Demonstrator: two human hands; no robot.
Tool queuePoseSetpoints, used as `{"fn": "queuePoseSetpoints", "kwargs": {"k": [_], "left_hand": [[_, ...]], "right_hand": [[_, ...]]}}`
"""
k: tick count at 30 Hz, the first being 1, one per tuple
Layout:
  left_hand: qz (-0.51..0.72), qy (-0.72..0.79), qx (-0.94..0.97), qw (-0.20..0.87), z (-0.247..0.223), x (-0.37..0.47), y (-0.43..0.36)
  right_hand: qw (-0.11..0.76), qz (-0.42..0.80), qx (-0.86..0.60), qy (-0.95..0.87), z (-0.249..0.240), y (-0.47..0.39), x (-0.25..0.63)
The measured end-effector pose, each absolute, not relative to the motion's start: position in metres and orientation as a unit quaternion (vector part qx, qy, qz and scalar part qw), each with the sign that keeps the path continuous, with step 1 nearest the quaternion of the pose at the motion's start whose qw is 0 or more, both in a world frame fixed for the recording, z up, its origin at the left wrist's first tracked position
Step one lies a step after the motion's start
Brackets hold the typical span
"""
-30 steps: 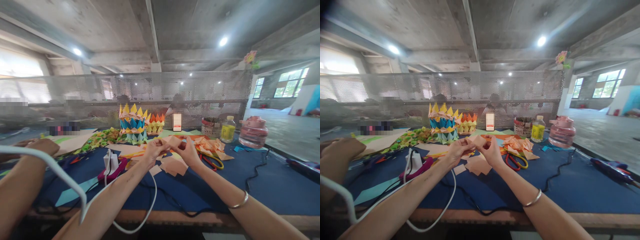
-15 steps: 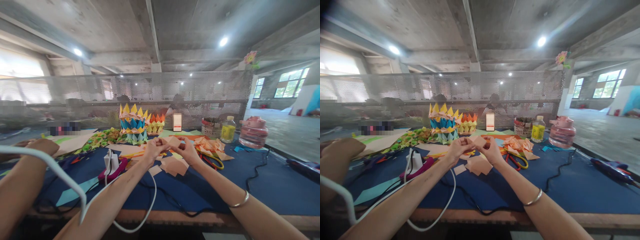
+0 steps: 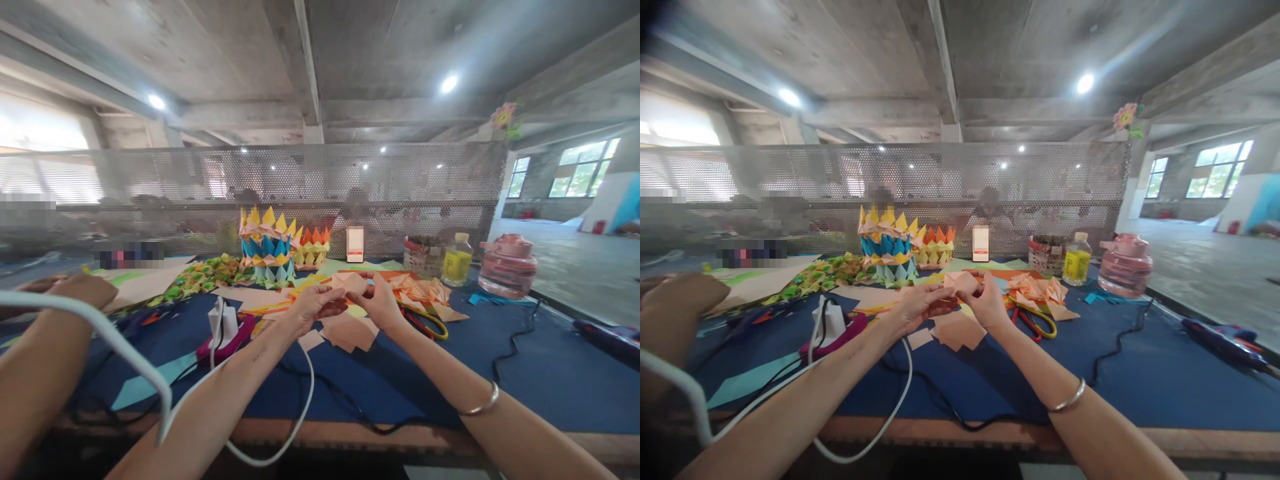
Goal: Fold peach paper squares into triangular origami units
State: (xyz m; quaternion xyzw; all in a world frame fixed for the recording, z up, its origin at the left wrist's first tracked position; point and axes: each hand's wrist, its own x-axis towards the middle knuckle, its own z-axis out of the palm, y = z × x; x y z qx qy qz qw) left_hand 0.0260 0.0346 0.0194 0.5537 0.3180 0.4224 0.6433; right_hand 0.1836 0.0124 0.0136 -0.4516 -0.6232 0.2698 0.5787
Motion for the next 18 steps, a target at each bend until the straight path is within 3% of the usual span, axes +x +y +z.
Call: {"fn": "queuePoseSetpoints", "kwargs": {"k": [18], "left_hand": [[0.464, 0.385, 0.583, 0.545, 0.0218, 0.0298, 0.0347]], "right_hand": [[0.574, 0.29, -0.436, -0.63, 0.0123, 0.0106, 0.1789]]}}
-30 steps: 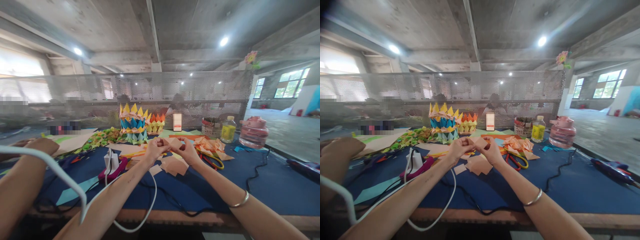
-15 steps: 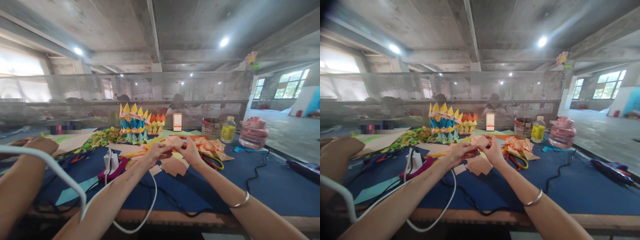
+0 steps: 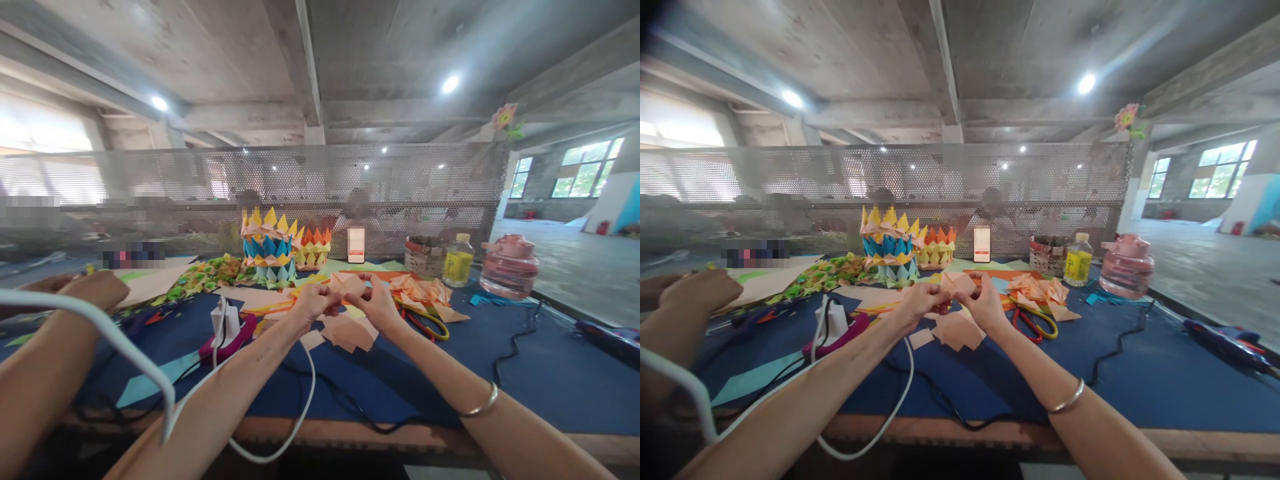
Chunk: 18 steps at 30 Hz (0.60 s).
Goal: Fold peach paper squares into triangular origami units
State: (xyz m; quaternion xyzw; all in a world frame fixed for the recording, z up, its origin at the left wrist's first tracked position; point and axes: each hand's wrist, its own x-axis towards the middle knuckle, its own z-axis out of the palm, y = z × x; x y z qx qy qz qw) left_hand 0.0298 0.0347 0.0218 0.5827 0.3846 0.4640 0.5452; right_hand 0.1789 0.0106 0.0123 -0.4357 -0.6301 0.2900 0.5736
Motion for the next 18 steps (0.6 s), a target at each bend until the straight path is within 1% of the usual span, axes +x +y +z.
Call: {"fn": "queuePoseSetpoints", "kwargs": {"k": [4, 9, 13, 15, 18], "left_hand": [[0.478, 0.373, 0.564, 0.561, 0.0206, 0.0283, 0.0375], [0.483, 0.317, 0.522, 0.628, 0.0172, 0.0273, 0.0425], [0.491, 0.303, 0.481, 0.661, 0.0193, 0.0264, 0.0422], [0.503, 0.306, 0.463, 0.662, 0.022, 0.0254, 0.0412], [0.512, 0.317, 0.452, 0.658, 0.0256, 0.0235, 0.0405]], "right_hand": [[0.579, 0.264, -0.451, -0.626, 0.0115, 0.0127, 0.1818], [0.562, 0.268, -0.462, -0.632, 0.0113, 0.0116, 0.1819], [0.545, 0.264, -0.42, -0.676, 0.0097, 0.0093, 0.1783], [0.549, 0.226, -0.405, -0.695, 0.0089, 0.0093, 0.1784], [0.548, 0.111, -0.411, -0.72, 0.0097, 0.0098, 0.1823]]}}
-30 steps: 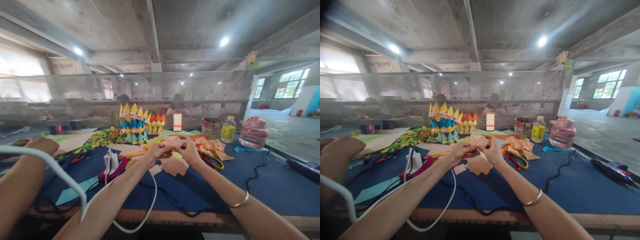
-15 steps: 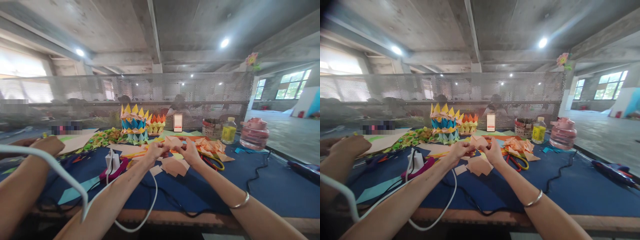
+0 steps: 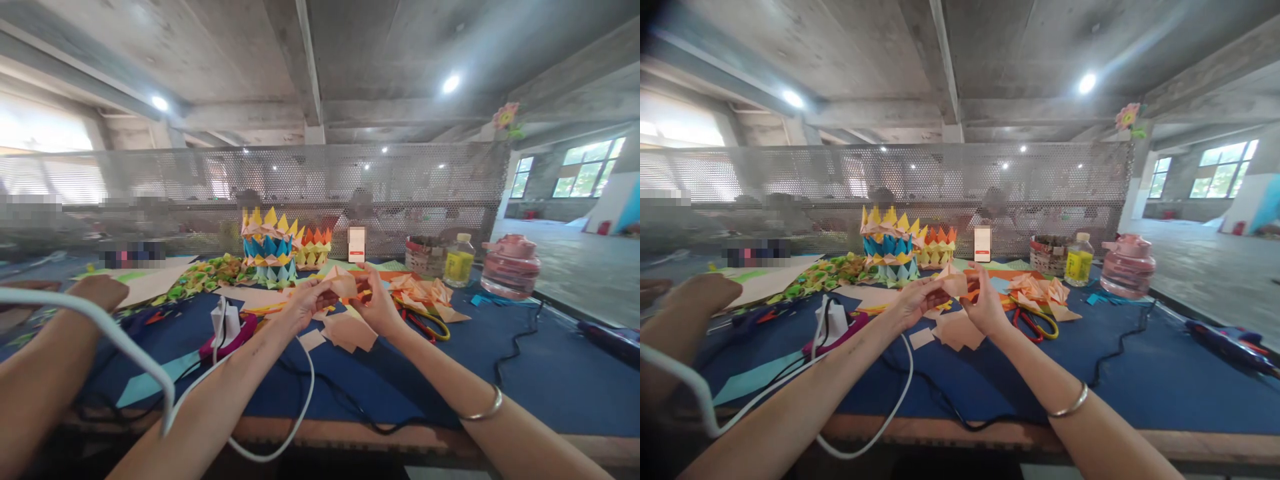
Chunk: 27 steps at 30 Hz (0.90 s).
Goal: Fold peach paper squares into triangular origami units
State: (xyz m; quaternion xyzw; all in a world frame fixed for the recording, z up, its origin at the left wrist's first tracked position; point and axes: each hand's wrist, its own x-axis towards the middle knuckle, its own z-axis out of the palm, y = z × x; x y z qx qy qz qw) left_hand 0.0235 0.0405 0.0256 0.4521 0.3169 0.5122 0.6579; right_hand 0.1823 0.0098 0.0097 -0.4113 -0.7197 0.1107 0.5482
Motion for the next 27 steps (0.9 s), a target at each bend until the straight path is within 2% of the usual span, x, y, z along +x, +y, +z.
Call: {"fn": "queuePoseSetpoints", "kwargs": {"k": [5, 14, 19, 27], "left_hand": [[0.5, 0.332, 0.47, 0.647, 0.0271, 0.0219, 0.0401], [0.513, 0.332, 0.463, 0.642, 0.0255, 0.023, 0.0408], [0.507, 0.321, 0.466, 0.651, 0.027, 0.0227, 0.0383], [0.475, 0.276, 0.519, 0.655, 0.0232, 0.0252, 0.0336]], "right_hand": [[0.496, -0.039, -0.394, -0.773, 0.0138, 0.0087, 0.1883], [0.479, -0.129, -0.382, -0.78, 0.0166, 0.0049, 0.1887], [0.463, -0.136, -0.388, -0.785, 0.0188, 0.003, 0.1879], [0.516, -0.072, -0.423, -0.741, 0.0164, 0.0072, 0.1866]]}}
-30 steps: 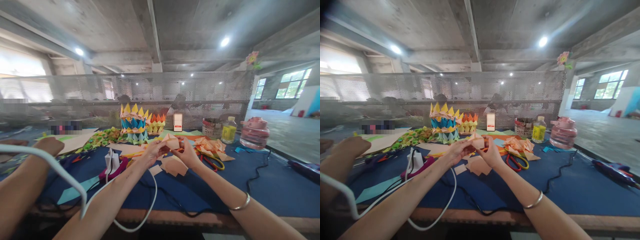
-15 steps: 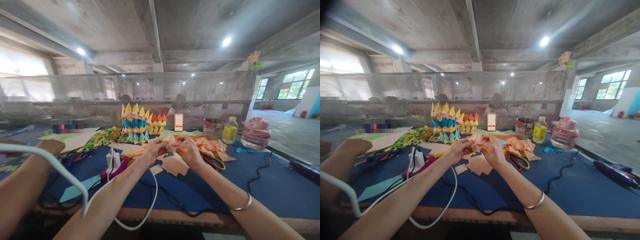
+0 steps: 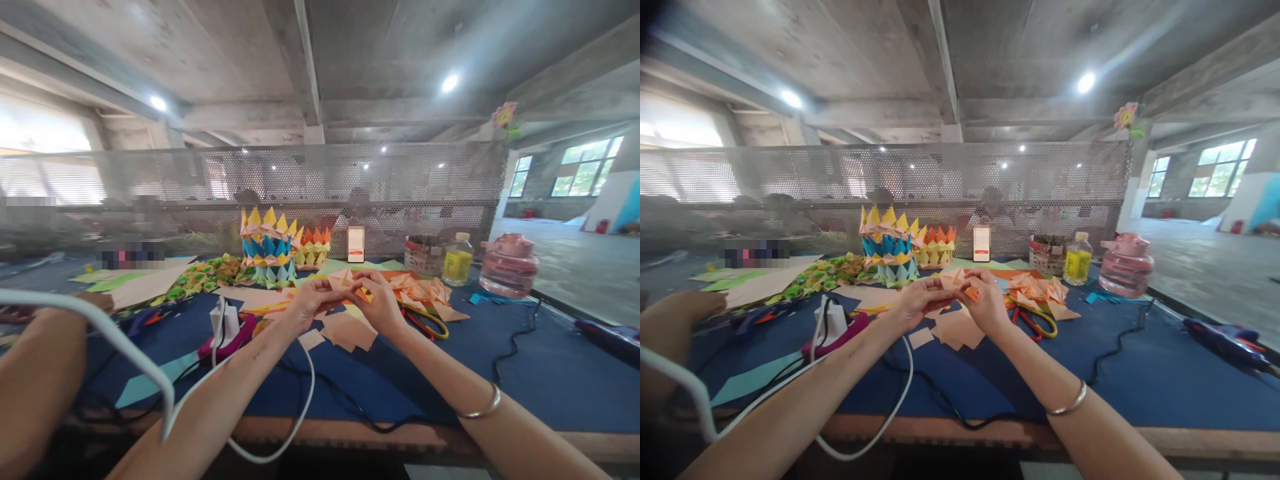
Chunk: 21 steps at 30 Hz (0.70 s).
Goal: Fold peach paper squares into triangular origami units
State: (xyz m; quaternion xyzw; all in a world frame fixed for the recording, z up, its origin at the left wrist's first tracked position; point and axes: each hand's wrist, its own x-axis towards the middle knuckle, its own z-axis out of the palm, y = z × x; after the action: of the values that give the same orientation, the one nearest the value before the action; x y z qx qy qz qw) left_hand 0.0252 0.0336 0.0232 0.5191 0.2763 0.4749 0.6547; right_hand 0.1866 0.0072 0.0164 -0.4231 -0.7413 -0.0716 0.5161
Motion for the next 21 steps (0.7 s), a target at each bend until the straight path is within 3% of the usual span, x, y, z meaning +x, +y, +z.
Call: {"fn": "queuePoseSetpoints", "kwargs": {"k": [21], "left_hand": [[0.457, 0.288, 0.574, 0.616, 0.0145, 0.028, 0.0352]], "right_hand": [[0.506, -0.007, -0.473, -0.721, 0.0122, 0.0092, 0.1849]]}}
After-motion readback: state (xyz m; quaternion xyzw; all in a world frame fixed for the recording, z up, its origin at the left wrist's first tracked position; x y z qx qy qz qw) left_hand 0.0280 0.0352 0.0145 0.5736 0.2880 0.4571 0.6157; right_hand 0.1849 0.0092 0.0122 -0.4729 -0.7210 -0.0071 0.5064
